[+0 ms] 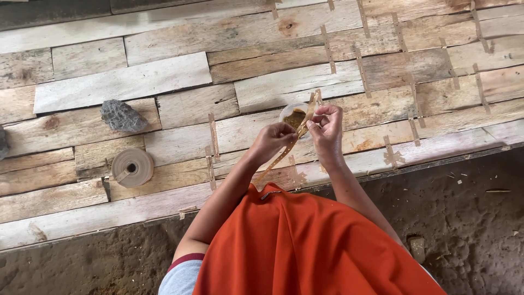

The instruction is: The person repeatedly dips a thin wooden strip into a container of brown paste, then presses the strip onto a wooden plank surface. The person smooths the strip with their fingers and repeats the process with additional strips.

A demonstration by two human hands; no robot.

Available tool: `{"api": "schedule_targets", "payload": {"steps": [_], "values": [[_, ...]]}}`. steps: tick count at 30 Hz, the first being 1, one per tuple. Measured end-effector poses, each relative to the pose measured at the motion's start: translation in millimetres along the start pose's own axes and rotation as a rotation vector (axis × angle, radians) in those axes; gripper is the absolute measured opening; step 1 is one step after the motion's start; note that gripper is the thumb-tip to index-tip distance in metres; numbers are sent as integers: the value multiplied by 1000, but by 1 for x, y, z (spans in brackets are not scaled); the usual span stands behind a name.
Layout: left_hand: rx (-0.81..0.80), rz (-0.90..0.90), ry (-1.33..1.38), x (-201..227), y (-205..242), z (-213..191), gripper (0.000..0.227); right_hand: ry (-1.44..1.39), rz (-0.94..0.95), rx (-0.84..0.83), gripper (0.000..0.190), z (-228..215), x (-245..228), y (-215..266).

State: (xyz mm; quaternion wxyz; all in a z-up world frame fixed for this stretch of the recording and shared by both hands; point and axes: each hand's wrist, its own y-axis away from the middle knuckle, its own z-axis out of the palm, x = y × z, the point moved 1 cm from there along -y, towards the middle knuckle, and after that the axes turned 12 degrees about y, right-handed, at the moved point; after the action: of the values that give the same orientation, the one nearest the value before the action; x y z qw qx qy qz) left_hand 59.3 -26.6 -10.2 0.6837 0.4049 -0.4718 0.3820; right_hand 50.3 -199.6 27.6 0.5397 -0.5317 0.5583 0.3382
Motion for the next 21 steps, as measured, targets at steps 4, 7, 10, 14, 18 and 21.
{"api": "schedule_targets", "payload": {"steps": [4, 7, 10, 14, 18, 21], "values": [[11, 18, -53, -3, -3, 7, 18, 5, -27, 44, 40, -3, 26, -1], [36, -5, -137, -14, -10, 11, 11, 77, -77, 61, 36, -5, 39, 0], [85, -48, 19, -20, -8, 17, 15, 117, -109, 65, 35, -8, 35, 0], [47, -89, 210, -6, -6, 15, 58, 132, -151, 40, 33, -14, 35, -3], [-67, -131, 192, 53, -2, 14, 60, 77, -179, 22, 29, -16, 27, -7], [80, 58, 39, 20, -19, 5, 33, 45, -212, -6, 31, -22, 15, -16]]}}
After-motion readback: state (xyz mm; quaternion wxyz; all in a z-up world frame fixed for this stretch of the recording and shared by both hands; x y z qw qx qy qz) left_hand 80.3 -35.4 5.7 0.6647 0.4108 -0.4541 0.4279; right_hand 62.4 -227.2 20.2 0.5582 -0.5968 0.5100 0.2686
